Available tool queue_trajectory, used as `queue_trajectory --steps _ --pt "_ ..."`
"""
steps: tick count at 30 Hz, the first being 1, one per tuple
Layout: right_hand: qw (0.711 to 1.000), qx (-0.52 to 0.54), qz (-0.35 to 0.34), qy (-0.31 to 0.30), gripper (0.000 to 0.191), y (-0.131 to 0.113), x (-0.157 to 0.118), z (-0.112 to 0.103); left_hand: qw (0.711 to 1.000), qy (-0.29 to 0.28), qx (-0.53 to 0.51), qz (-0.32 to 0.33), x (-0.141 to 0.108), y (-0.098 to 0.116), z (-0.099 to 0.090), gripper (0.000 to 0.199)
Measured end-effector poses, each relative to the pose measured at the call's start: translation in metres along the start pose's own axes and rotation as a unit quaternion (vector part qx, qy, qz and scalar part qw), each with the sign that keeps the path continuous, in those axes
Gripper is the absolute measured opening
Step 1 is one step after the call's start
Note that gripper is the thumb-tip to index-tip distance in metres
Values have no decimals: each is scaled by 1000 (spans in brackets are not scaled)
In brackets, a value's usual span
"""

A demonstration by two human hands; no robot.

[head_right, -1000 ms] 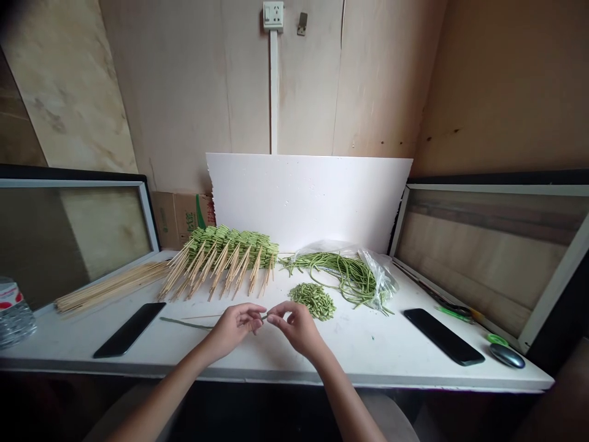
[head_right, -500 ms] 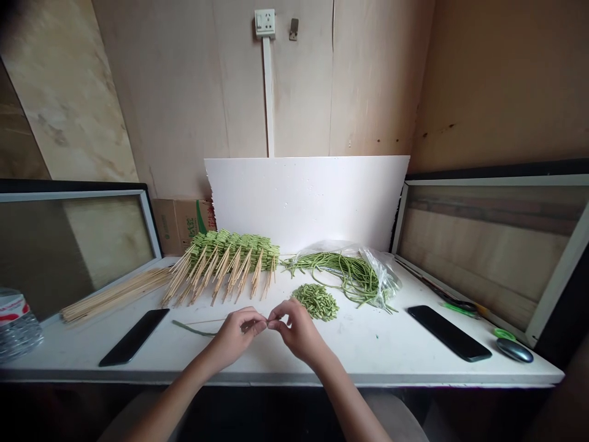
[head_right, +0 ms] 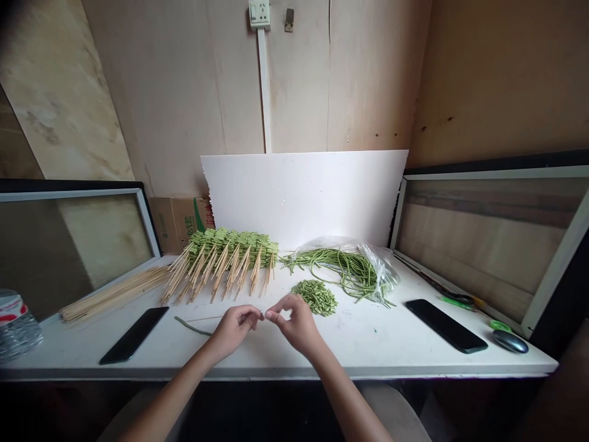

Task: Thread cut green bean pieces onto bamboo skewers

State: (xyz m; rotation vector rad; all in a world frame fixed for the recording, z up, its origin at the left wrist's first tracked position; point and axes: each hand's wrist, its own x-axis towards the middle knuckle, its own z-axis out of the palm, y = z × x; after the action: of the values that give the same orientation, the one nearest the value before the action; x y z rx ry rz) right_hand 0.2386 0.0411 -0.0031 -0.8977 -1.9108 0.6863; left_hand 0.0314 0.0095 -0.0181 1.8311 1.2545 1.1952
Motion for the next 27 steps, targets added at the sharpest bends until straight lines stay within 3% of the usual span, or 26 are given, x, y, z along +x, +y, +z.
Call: queue_trajectory --steps 3,7,12,20,24,27 --pt "991 -131 39 12 25 20 1 -6 1000 17 7 -10 0 -2 0 45" --pt "972 -223 71 16 15 45 -3 -7 999 31 14 14 0 1 -1 41" --pt "951 -298 80 10 5 53 -5 -7 999 17 31 11 1 3 -3 38" --pt "976 -196 67 63 32 52 4 -21 999 4 44 11 0 1 -3 39" --pt "991 -96 88 36 38 42 6 -25 1000 12 20 -3 0 -3 -1 37" --pt "998 -2 63 -31 38 27 3 -20 999 12 -11 -28 0 -3 1 43"
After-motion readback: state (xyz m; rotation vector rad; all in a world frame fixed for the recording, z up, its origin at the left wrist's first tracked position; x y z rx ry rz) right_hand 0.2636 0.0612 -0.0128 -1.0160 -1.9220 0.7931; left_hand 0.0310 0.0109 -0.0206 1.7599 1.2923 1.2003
